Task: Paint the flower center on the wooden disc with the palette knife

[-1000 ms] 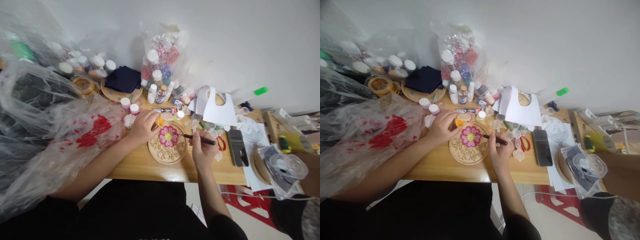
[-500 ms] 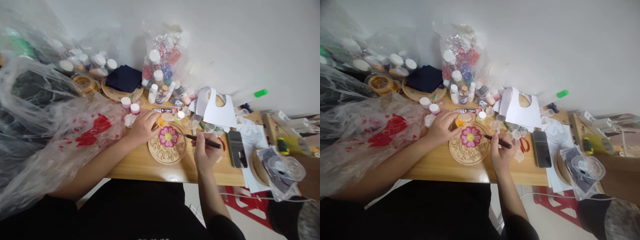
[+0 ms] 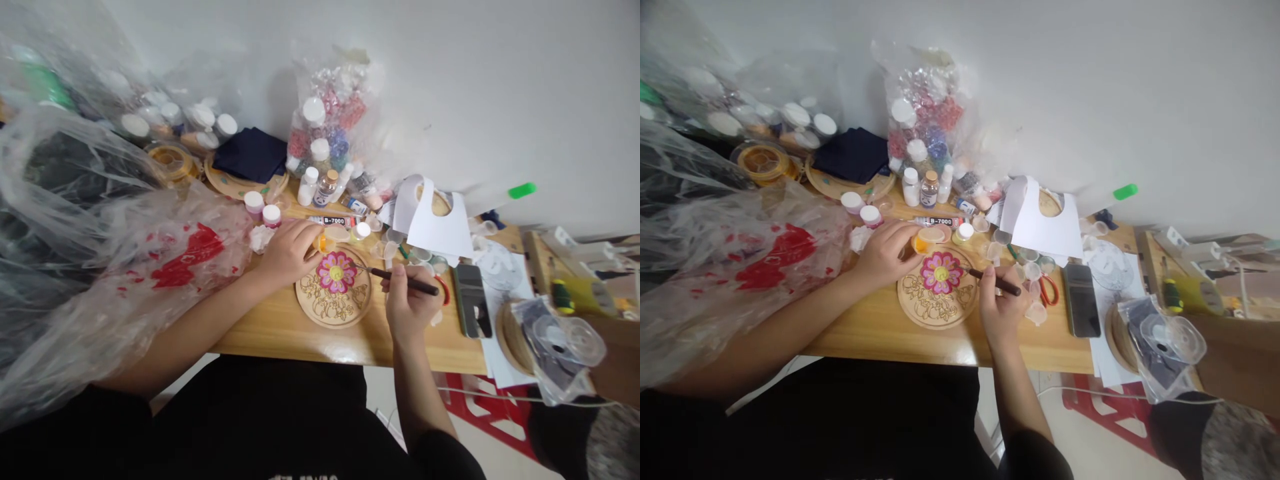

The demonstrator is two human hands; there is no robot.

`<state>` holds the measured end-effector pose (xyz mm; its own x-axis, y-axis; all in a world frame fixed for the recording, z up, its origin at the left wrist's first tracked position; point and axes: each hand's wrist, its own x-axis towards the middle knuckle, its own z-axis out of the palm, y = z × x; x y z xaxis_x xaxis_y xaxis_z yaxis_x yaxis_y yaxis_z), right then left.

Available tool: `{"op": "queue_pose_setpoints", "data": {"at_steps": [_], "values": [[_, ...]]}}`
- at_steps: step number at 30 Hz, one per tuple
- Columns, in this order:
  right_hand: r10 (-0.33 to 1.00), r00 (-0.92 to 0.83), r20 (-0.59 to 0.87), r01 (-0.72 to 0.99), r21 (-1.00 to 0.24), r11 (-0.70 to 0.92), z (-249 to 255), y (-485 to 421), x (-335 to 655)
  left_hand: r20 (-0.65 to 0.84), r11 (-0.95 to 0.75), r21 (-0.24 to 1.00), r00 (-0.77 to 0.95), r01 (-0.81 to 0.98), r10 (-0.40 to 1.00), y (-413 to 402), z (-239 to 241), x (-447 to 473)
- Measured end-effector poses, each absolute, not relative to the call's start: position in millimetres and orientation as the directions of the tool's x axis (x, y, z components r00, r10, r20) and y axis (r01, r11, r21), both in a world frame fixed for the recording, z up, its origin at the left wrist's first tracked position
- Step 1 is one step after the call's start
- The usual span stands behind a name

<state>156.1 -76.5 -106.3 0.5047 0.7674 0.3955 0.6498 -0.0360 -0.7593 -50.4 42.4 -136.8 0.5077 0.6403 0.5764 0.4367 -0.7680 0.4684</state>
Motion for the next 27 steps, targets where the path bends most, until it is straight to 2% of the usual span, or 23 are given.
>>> {"op": "queue_pose_setpoints", "data": {"at_steps": [5,12,16,27], "values": [[0.795,0.451,0.405,0.694,-0.720,-0.027,-99.8,-71.6,153.0,0.567,-0.766,0.468,0.516,0.440,0.642,41.9,-137.5,-51.4],[0.769,0.486,0.416,0.664,-0.747,-0.016,-103.4,-76.1,153.3,0.606,-0.795,0.421,0.517,0.436,0.604,43.4,-138.7,-50.8],[0.796,0.483,0.364,0.643,-0.765,-0.041,-106.0,-75.4,153.9,0.582,-0.782,0.441,0.523,0.441,0.623,43.1,-138.7,-50.4],[0.750,0.552,0.364,0.577,-0.816,-0.028,-105.4,-72.4,156.6,0.559,-0.764,0.485,0.521,0.427,0.646,43.2,-140.1,-51.1]]}}
